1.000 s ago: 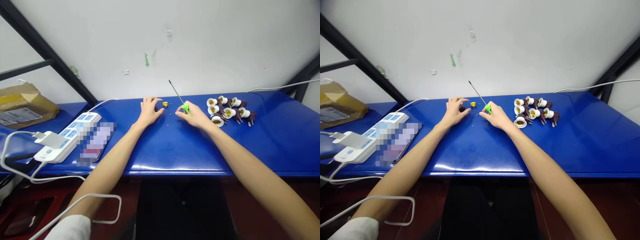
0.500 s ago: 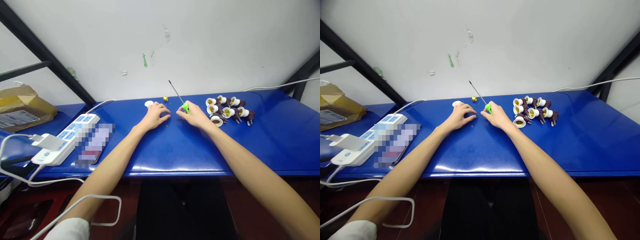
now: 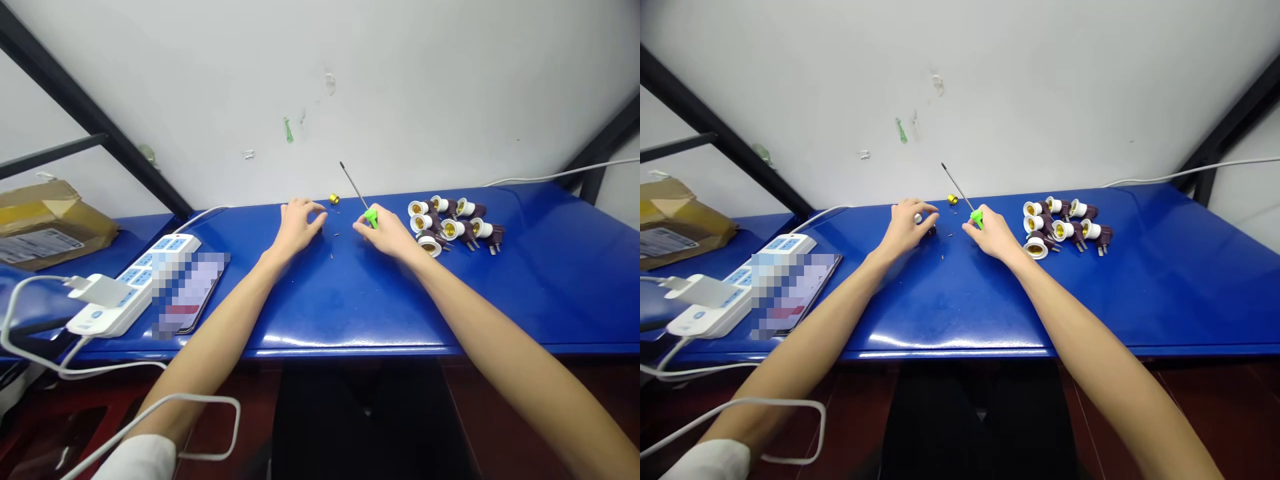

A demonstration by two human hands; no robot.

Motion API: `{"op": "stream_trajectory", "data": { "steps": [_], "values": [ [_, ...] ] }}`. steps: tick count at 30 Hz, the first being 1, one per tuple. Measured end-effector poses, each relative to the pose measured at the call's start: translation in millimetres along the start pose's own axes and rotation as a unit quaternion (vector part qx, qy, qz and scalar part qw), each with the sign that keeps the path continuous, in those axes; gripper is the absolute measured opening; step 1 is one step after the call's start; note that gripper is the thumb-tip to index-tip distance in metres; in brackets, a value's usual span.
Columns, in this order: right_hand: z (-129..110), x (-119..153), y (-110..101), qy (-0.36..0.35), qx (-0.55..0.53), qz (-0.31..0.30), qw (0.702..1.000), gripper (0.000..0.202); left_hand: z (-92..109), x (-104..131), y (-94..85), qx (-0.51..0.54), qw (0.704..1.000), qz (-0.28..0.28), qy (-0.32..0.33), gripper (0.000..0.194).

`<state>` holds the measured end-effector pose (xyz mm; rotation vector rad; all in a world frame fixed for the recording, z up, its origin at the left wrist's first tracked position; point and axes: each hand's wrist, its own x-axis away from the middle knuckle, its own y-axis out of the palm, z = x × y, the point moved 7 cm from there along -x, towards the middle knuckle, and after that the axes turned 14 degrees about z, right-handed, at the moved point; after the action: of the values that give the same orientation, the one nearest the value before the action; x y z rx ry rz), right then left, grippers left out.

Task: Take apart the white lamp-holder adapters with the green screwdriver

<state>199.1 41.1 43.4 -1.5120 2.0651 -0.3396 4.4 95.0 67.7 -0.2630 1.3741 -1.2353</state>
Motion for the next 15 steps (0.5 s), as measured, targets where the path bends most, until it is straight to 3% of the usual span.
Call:
{"op": "stream_trajectory", "data": {
  "steps": [3,9,15],
  "values": [
    [1.1,-2.2,-1.0,0.0,-0.007,0.004,1.0,0.016,-7.8,-25.8,4.5,-0.041,0.998,-0.031,-0.028,0.031],
    [0.0,-4.4,-1.3,-0.015,-0.019,0.008,1.0,0.018,-12.1,-77.2,30.5,-0.09,0.988,-0.099,-0.077,0.037],
    [-0.9,-6.3,-1.5,-0.012,-0.027,0.003,1.0,0.019,-14.8,-92.8,52.5,-0.157,0.973,-0.129,-0.109,0.035]
  ]
}}
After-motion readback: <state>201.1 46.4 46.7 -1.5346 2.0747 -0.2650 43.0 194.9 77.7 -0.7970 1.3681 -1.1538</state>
